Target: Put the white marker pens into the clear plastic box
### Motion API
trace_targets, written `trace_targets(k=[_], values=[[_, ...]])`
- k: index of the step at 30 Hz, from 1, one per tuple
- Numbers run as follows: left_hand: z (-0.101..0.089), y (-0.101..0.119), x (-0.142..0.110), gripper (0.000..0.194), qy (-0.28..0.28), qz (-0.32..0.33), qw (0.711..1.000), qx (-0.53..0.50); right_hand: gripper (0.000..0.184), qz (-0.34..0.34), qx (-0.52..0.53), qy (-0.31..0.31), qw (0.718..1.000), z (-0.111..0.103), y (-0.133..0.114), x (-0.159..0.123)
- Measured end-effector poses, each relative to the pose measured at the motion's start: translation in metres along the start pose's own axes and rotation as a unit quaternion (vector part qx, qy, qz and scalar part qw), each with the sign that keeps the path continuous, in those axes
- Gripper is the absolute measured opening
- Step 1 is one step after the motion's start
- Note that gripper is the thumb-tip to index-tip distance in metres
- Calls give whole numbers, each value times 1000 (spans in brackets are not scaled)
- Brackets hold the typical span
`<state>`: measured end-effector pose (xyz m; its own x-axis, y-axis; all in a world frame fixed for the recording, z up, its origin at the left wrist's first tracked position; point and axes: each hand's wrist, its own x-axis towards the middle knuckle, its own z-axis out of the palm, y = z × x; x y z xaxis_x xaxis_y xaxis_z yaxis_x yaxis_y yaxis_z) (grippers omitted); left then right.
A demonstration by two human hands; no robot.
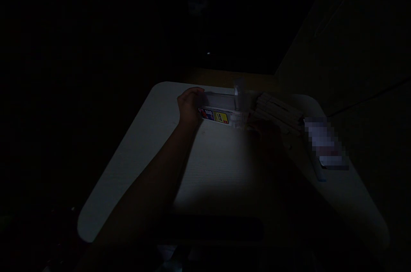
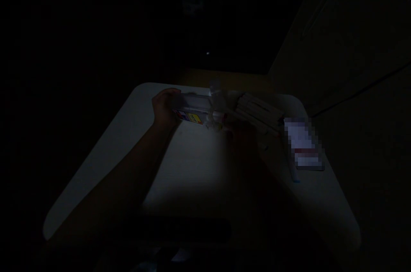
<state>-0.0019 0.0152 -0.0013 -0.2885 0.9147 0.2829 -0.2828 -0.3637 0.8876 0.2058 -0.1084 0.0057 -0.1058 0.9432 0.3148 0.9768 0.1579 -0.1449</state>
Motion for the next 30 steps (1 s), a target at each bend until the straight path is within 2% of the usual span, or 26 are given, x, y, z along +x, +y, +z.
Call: trace_targets(k=[4, 10, 20, 30], values=[[-1, -4, 1, 18, 0, 5, 1000, 0, 32, -30, 8, -23, 999, 0, -3, 1], [0, -2, 0, 19, 0, 15, 1000, 3, 29, -41, 24, -33, 998, 1, -4, 1], [0, -1, 1, 19, 6, 15, 1000, 5, 35, 4, 54, 11, 998, -11, 6, -1], [0, 0, 0, 19, 3, 18, 1000, 6, 34, 38, 102, 112, 988, -20, 6, -4]])
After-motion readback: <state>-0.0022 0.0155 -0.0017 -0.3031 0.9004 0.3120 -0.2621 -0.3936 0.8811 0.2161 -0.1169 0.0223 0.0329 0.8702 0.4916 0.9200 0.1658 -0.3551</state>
